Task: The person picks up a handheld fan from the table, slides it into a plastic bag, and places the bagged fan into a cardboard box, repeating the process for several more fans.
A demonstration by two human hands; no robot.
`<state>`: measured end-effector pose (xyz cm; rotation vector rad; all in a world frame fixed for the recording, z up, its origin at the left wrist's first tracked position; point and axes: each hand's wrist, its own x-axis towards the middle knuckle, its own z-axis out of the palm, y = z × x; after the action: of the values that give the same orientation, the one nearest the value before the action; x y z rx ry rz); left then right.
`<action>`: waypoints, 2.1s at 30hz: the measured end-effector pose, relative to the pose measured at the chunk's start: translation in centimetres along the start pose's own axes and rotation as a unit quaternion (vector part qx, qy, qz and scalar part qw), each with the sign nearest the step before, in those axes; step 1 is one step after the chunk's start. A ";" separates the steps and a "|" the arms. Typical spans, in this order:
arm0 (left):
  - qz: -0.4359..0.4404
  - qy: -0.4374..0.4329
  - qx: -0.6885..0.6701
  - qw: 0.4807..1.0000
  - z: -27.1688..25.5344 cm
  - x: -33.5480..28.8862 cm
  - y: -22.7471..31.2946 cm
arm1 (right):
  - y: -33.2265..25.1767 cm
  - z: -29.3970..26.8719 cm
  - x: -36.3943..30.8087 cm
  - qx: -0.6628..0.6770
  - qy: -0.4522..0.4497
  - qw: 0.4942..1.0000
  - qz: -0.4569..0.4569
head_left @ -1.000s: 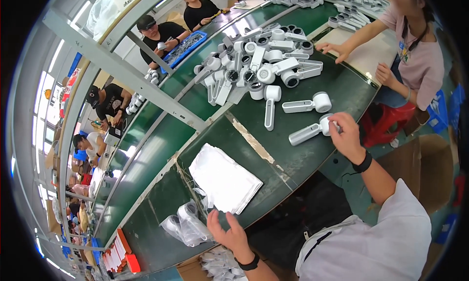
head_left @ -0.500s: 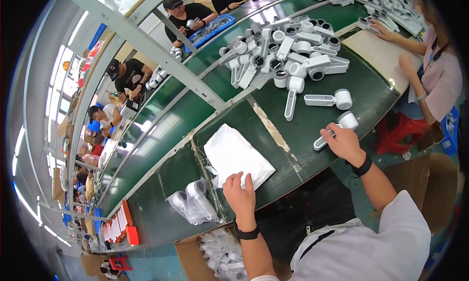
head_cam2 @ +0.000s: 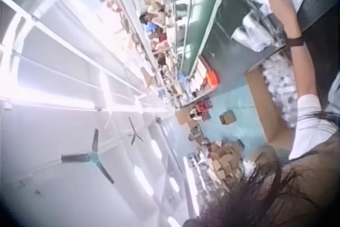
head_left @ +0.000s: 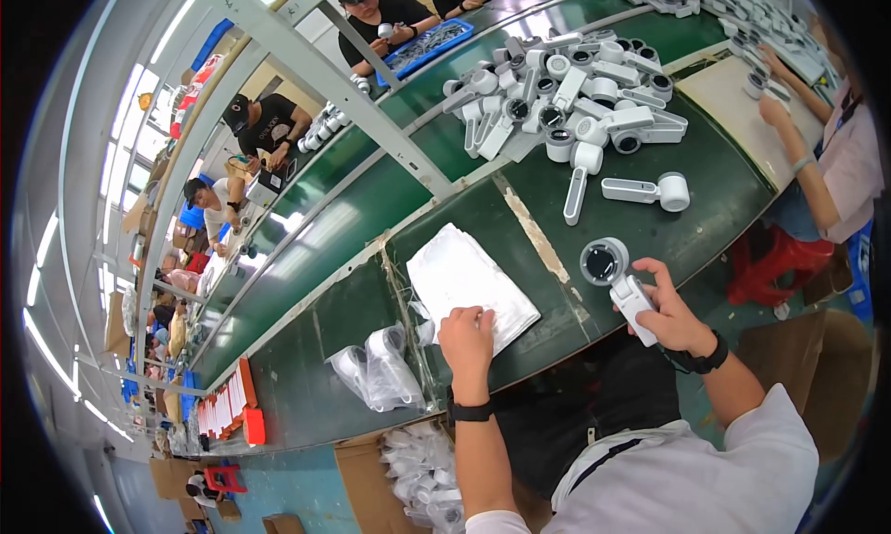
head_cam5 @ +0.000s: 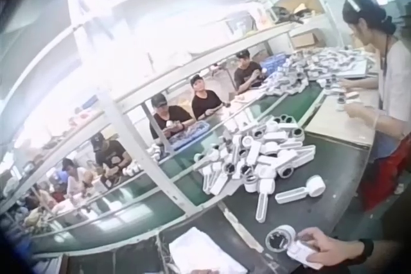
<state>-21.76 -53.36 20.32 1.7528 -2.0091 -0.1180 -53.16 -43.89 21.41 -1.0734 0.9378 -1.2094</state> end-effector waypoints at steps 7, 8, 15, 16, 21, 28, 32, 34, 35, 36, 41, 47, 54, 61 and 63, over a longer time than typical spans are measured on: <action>0.014 0.009 0.003 1.000 -0.3 -0.2 0.0 | -0.6 1.6 0.1 0.019 0.007 0.999 0.043; 0.014 0.009 0.003 1.000 -0.3 -0.1 0.0 | -0.4 1.7 0.1 0.020 0.007 0.999 0.043; 0.029 0.025 -0.010 0.999 -0.5 -0.1 0.0 | 0.0 1.6 0.0 0.018 -0.011 0.998 0.050; 0.029 0.030 -0.010 0.999 -0.5 -0.1 0.1 | -0.1 1.7 -0.1 0.028 -0.015 0.998 0.061; 0.044 0.034 -0.010 0.998 -0.5 -0.3 -0.1 | 0.1 1.5 -0.2 0.027 -0.034 0.997 0.070; 0.041 0.099 -0.038 0.994 -1.2 0.0 0.1 | 0.4 1.7 -0.3 0.031 -0.036 0.997 0.065; 0.054 0.125 -0.073 0.988 -1.4 0.0 0.3 | 0.5 1.7 -0.3 0.029 -0.041 0.997 0.066; 0.052 0.025 -0.069 0.996 -1.6 -0.3 0.1 | 0.5 1.7 -0.3 0.028 -0.045 0.996 0.069; 0.052 0.025 -0.069 0.996 -1.7 -0.3 0.1 | 0.5 1.7 -0.3 0.028 -0.044 0.996 0.069; 0.051 0.035 -0.077 0.995 -1.8 -0.3 0.2 | 0.4 1.8 -0.3 0.023 -0.045 0.996 0.071; 0.051 0.073 -0.069 0.994 -1.7 -0.1 -0.9 | 0.4 1.8 -0.3 0.023 -0.047 0.996 0.071; -0.070 0.166 -0.201 0.963 -2.3 -0.1 1.1 | 0.7 1.9 -0.3 0.022 -0.055 0.996 0.067; -0.113 0.106 -0.289 0.945 -2.6 0.1 2.1 | 0.6 4.0 0.5 0.076 -0.067 0.992 0.072; -0.109 0.324 -0.401 0.850 -4.1 1.1 0.6 | 1.0 5.4 0.6 0.050 -0.109 0.988 0.099; -0.105 0.176 -0.360 0.910 -4.9 0.6 -0.3 | 1.0 5.6 0.7 0.048 -0.116 0.987 0.099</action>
<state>-19.56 -52.83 24.72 1.3663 -1.2746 -0.5042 -47.42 -43.78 21.81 -0.9948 0.7769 -0.9357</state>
